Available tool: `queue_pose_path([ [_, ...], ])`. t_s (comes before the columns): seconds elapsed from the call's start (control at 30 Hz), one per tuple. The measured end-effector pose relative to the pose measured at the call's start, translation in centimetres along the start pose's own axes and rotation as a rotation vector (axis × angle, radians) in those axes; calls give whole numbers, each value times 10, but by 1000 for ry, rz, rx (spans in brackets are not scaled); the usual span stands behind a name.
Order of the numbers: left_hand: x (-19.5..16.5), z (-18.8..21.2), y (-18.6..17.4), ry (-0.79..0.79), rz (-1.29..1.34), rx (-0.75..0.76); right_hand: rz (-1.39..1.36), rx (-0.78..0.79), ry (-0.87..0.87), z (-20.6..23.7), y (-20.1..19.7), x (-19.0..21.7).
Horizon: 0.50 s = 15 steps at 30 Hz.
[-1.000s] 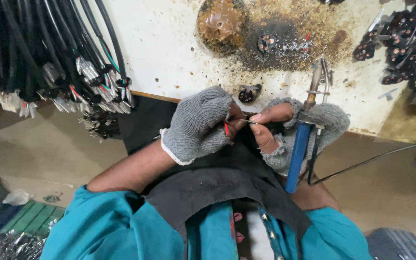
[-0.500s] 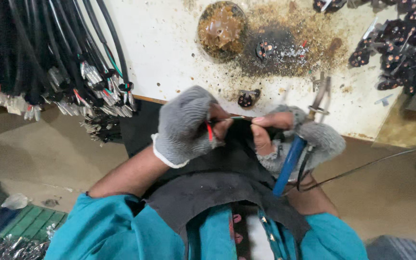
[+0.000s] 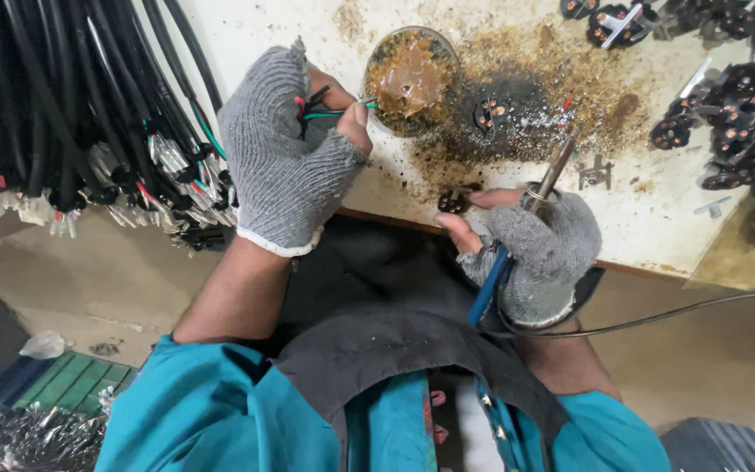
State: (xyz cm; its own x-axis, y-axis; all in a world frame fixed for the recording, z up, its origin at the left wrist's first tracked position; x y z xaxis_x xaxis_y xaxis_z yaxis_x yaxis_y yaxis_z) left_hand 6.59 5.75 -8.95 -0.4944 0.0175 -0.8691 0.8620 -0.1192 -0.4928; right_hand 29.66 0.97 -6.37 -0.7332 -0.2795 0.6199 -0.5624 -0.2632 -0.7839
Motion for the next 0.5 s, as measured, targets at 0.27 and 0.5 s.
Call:
queue_pose_path([
  [0.27,-42,16,22,77,49,262,-115,-27,-73,7,-5,2],
  [0.5,-39,36,61,197,-192,436,-431,30,91,43,-15,-17],
])
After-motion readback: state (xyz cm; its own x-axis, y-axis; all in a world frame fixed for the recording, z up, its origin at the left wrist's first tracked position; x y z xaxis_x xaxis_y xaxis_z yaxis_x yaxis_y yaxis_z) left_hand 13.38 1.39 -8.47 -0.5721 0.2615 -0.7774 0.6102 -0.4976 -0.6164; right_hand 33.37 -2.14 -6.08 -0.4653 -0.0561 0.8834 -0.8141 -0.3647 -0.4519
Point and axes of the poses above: each hand's wrist, its own z-axis away from the middle knuckle, its own y-axis out of the palm, x = y × z, the point moved 8 cm from there along -z, towards the middle knuckle, and after that the axes turned 11 degrees about x, right-handed, at the moved point
